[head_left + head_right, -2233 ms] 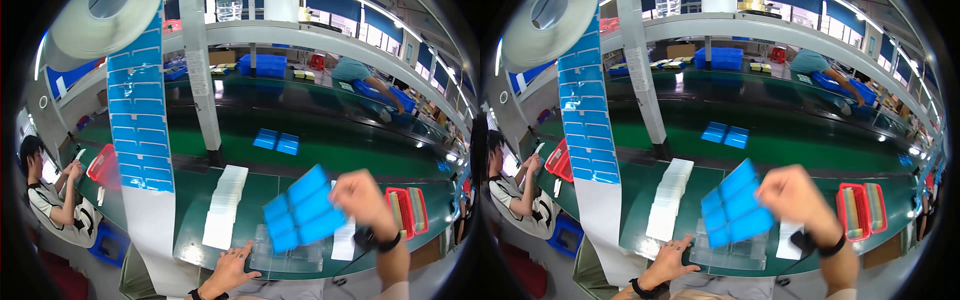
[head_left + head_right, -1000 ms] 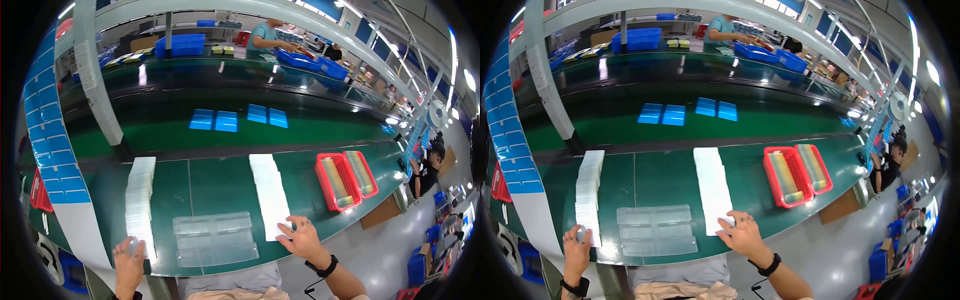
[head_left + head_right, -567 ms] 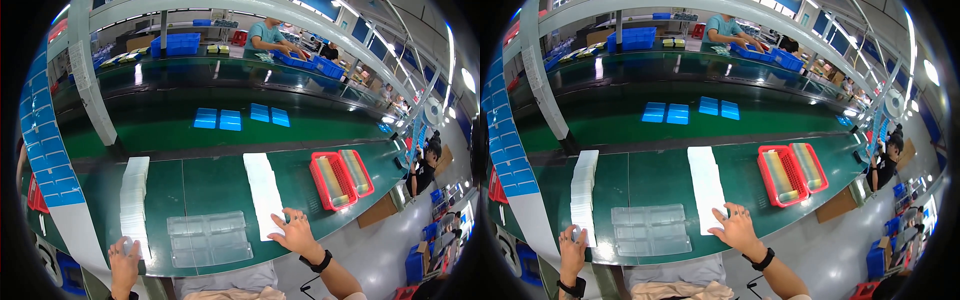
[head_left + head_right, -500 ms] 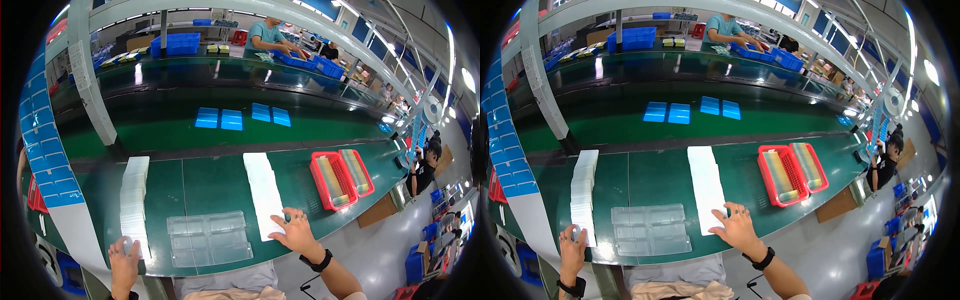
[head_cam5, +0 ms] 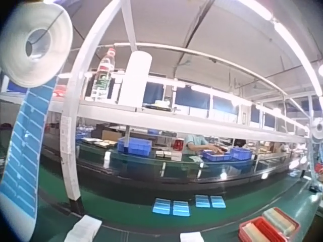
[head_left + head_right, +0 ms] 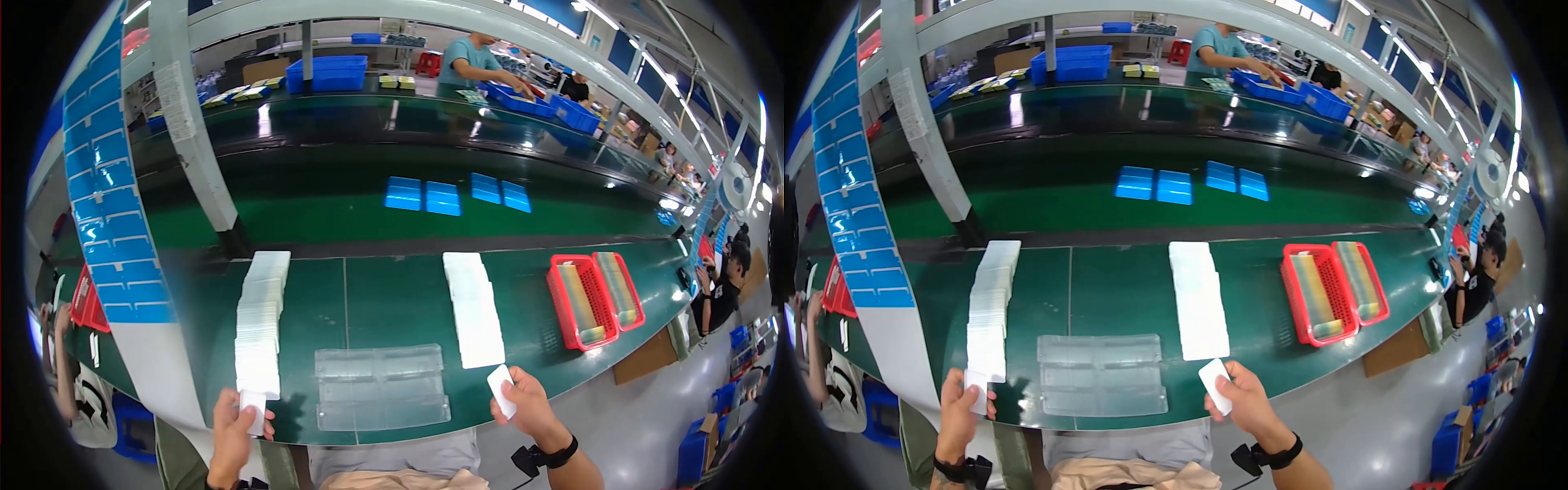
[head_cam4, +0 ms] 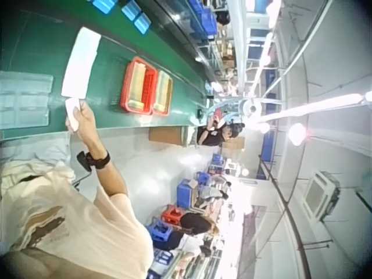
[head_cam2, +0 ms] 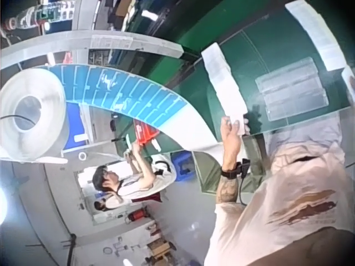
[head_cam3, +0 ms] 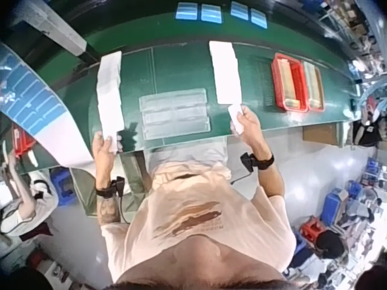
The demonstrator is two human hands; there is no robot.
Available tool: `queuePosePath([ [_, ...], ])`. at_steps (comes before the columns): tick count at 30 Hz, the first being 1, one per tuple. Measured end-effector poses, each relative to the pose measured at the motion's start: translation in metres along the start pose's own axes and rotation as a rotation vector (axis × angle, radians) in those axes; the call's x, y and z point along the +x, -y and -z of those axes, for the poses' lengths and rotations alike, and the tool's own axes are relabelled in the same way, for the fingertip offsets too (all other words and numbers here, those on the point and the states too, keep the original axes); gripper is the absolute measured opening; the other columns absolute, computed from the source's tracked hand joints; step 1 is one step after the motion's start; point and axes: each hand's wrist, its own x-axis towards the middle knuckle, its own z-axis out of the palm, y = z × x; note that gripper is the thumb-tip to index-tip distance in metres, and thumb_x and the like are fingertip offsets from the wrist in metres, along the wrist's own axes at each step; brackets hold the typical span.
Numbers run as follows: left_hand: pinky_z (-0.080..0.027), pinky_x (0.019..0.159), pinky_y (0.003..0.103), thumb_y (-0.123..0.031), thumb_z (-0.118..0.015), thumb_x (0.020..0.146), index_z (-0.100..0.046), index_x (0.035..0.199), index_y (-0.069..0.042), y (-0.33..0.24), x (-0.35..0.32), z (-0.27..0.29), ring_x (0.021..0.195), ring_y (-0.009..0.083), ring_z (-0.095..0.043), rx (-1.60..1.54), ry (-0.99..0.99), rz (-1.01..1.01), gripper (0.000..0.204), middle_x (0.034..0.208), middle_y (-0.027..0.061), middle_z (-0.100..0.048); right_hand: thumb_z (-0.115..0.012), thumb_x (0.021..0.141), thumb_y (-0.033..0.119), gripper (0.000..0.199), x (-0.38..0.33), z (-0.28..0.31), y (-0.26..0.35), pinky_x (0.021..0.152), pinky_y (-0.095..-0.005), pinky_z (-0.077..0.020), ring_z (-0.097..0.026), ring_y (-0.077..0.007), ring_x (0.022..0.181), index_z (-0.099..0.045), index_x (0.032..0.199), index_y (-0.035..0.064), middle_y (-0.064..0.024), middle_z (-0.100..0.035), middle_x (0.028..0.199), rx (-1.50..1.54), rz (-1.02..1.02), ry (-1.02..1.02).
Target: Applying labels to cards and organizing them into containers on a manufacturing assembly line.
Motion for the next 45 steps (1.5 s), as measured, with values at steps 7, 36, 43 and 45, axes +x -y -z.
queuePosePath([
  [7,-0.052,0.061,0.041,-0.02,-0.041,0.104,-0.057,0.117,0.009,0.013,0.023,-0.038,0.07,0.0279,-0.064,-0.26,0.255,0.127,0.035,0.092,0.0203,-0.069,-0.045,0.107,0.027,0.035,0.025,-0.042,-0.001,0.054,-0.0343,-0.0471,-0.062,-0.0221,0.06,-0.059,0.122,-0.0015,-0.014,-0.069,0.085,0.146,-0.213,0.274],
  [36,-0.056,0.078,0.037,-0.011,-0.081,0.079,-0.074,0.096,-0.003,0.007,0.056,-0.108,0.086,0.03,-0.072,0.869,0.42,-0.415,0.02,0.089,0.0156,-0.074,-0.072,0.067,0.003,0.028,0.037,-0.109,-0.016,0.081,-0.0416,-0.0478,-0.06,-0.0264,0.1,-0.075,0.093,0.0135,-0.0038,-0.063,0.112,-1.06,0.897,0.078],
  [43,-0.055,0.074,0.034,-0.008,-0.072,0.085,-0.075,0.099,-0.001,-0.016,0.065,-0.099,0.082,0.0277,-0.073,0.851,0.344,-0.46,0.016,0.09,0.0162,-0.075,-0.066,0.09,0.012,0.013,0.045,-0.088,0.01,0.077,-0.0385,-0.0508,-0.065,-0.0259,0.085,-0.072,0.099,0.0056,-0.0094,-0.067,0.097,-0.776,0.625,0.068],
  [45,-0.056,0.073,0.035,-0.009,-0.071,0.086,-0.076,0.099,-0.001,-0.021,0.067,-0.101,0.082,0.0297,-0.072,0.876,0.336,-0.405,0.016,0.09,0.0164,-0.075,-0.058,0.101,0.021,0.026,0.053,-0.084,0.023,0.071,-0.0347,-0.0529,-0.065,-0.0168,0.078,-0.069,0.104,-0.0024,-0.0096,-0.068,0.09,-0.614,0.277,0.171],
])
